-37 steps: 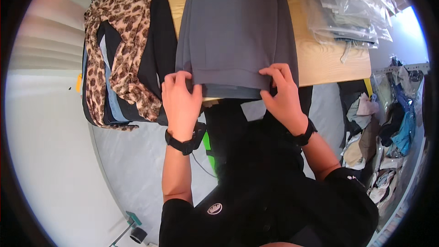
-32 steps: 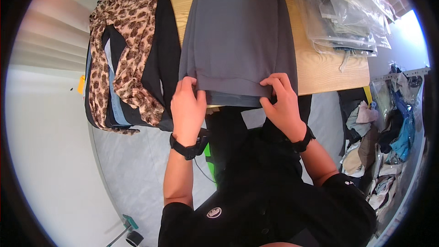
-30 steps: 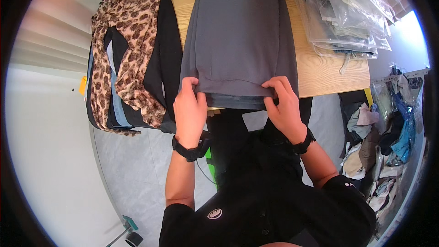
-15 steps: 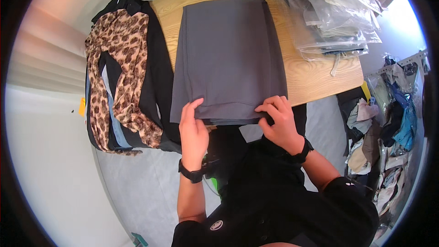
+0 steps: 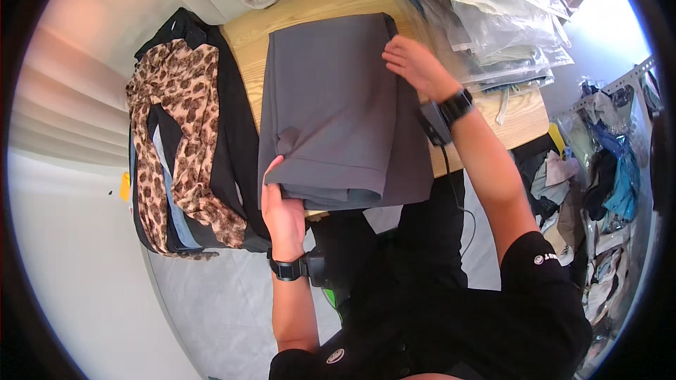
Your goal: The person folds blue jeans and grey trousers on a wooden table and places the jeans into a plastic bag.
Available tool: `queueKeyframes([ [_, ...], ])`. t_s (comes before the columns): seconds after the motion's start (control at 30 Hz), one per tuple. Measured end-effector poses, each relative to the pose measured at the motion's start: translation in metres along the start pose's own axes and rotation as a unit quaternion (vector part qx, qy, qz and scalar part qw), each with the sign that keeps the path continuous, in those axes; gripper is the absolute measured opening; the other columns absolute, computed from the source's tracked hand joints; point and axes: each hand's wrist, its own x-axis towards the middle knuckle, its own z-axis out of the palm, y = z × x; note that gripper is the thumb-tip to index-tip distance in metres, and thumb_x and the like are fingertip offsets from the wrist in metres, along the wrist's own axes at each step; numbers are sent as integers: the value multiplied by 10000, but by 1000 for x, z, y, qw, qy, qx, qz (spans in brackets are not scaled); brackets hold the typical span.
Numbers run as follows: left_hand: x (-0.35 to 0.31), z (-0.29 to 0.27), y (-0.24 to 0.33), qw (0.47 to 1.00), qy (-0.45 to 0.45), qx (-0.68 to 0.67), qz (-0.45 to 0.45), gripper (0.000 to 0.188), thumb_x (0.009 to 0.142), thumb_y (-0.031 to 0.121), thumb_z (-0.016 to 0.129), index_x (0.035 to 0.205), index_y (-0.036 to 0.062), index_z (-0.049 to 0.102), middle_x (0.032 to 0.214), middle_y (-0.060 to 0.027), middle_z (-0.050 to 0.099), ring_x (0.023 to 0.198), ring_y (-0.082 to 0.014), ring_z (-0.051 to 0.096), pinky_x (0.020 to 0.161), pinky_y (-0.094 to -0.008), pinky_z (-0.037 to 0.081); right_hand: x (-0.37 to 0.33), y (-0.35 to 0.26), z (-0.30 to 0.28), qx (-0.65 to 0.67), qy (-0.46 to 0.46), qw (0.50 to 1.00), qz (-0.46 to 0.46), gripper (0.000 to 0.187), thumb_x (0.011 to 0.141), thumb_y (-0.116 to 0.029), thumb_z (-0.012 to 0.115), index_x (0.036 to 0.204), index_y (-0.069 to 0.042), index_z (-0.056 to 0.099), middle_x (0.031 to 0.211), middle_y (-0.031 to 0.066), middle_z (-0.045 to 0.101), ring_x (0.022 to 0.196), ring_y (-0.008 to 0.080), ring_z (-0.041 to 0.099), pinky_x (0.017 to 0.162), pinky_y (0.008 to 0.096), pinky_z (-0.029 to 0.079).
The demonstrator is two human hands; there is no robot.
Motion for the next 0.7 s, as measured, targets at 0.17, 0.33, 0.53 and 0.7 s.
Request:
queueKeyframes([
  [0.17,-1,-9,0,988,57,-137,-44,402,1008,180,307,1371,28,386,1364,-140,432,1265,-256,410,1071,-393,329,47,-16,0,-77,125,989,-4,500,827,-309,612,1214,-22,478,1395,170,381,1274,269,379,1032,348,337],
  [0.33,-8,-27,-9,981,-22,-192,-2,273,933,167,378,1122,15,506,1335,-131,450,1220,-243,440,1042,-389,351,71,-12,-20,56,46,997,37,406,815,-265,628,1135,-56,491,1134,101,522,1048,211,493,925,313,401],
  [0.53,-8,-24,-11,987,-127,-43,84,217,827,210,501,895,5,526,1343,-143,413,1225,-254,407,1030,-364,305,83,2,-21,92,-3,995,-49,278,830,-193,626,1068,-99,517,1018,54,532,939,169,509,828,286,441],
  [0.7,-15,1,-6,993,47,106,20,327,854,26,600,1174,-8,541,1282,-60,467,1044,-133,519,901,-254,421,84,-3,-14,192,-19,981,-19,304,847,-216,610,1104,-82,517,1037,67,542,973,190,509,890,312,415],
])
